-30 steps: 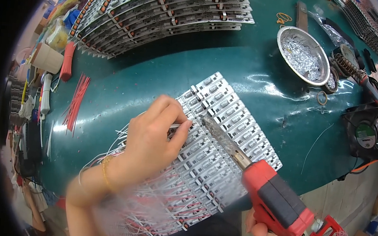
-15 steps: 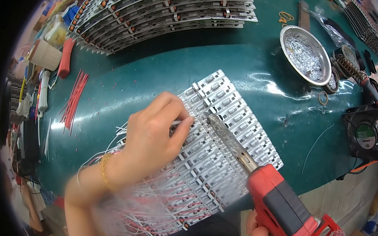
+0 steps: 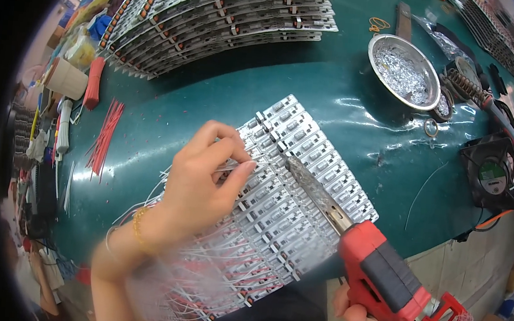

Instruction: The person assembles electronic circuit board arrays by joining wires to led strips and circuit board arrays with a heat gun, using heat shrink tubing to insulate the connections.

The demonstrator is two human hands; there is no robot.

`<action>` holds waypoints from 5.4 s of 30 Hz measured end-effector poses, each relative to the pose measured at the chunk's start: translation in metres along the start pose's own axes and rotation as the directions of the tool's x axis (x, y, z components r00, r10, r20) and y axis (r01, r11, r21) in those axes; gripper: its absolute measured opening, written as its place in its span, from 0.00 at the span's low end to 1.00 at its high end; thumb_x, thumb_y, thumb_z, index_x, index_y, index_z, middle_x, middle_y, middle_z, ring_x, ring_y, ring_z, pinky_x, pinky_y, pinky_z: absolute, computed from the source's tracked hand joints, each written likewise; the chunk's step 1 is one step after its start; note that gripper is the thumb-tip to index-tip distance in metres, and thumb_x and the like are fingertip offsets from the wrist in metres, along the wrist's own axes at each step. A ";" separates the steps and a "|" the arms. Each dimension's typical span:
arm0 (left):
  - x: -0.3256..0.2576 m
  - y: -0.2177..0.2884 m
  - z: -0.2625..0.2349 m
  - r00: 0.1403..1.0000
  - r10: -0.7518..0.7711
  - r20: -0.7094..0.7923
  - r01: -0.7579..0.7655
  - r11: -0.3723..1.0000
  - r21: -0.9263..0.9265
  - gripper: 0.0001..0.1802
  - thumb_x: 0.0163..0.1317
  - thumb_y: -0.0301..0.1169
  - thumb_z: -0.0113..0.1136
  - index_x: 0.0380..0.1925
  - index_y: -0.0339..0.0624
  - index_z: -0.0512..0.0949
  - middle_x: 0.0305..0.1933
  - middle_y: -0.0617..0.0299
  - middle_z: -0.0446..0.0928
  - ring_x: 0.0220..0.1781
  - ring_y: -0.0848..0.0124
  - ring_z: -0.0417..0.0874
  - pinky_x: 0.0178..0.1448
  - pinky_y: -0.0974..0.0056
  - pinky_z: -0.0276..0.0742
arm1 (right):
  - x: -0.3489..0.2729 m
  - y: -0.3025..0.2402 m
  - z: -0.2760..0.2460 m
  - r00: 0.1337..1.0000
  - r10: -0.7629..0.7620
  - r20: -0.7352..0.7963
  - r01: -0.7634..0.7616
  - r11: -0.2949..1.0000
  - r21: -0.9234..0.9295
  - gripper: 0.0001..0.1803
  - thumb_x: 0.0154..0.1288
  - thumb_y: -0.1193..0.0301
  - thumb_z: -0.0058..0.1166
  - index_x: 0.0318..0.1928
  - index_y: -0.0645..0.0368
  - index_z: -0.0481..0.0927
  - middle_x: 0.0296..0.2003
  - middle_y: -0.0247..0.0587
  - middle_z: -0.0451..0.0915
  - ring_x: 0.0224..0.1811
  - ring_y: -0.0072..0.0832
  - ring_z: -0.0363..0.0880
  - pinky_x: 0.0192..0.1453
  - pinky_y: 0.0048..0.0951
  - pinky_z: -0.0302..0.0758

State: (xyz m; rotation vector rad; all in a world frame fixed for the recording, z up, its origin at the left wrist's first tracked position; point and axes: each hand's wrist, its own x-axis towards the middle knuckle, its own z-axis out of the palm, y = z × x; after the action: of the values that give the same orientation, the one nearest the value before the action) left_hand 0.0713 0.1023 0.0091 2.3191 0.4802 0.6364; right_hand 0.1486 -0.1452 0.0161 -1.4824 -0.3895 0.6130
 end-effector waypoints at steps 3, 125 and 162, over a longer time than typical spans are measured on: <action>-0.002 0.000 0.006 0.999 0.032 0.012 -0.033 0.999 0.039 0.04 0.52 0.25 0.57 0.24 0.37 0.72 0.32 0.58 0.70 0.21 0.60 0.76 0.24 0.61 0.71 | -0.001 -0.001 0.000 1.000 0.017 -0.008 -0.017 1.000 -0.005 0.49 0.48 0.39 0.56 0.50 0.77 0.64 0.07 0.28 0.61 0.06 0.17 0.59 0.12 0.19 0.60; -0.019 0.010 0.029 0.973 0.228 -0.039 -0.214 0.950 0.228 0.04 0.38 0.25 0.55 0.16 0.40 0.71 0.25 0.56 0.70 0.35 0.60 0.70 0.40 0.57 0.64 | -0.030 0.028 -0.013 0.955 -0.295 0.031 0.282 0.934 0.222 0.40 0.65 0.47 0.39 0.58 0.74 0.53 0.08 0.28 0.58 0.05 0.18 0.56 0.11 0.18 0.59; -0.176 -0.169 -0.279 0.593 -0.387 -0.706 0.681 0.709 0.183 0.09 0.56 0.29 0.57 0.32 0.34 0.79 0.23 0.58 0.80 0.24 0.75 0.82 0.30 0.71 0.75 | -0.040 0.009 -0.011 0.972 -0.216 0.092 0.184 0.944 0.275 0.27 0.67 0.57 0.44 0.55 0.68 0.61 0.11 0.31 0.62 0.09 0.20 0.60 0.16 0.20 0.63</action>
State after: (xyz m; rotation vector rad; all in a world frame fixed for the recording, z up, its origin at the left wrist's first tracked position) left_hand -0.2557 0.2768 0.0200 2.0817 1.7655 1.0532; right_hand 0.1222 -0.1777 0.0111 -1.1366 -0.5249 0.5688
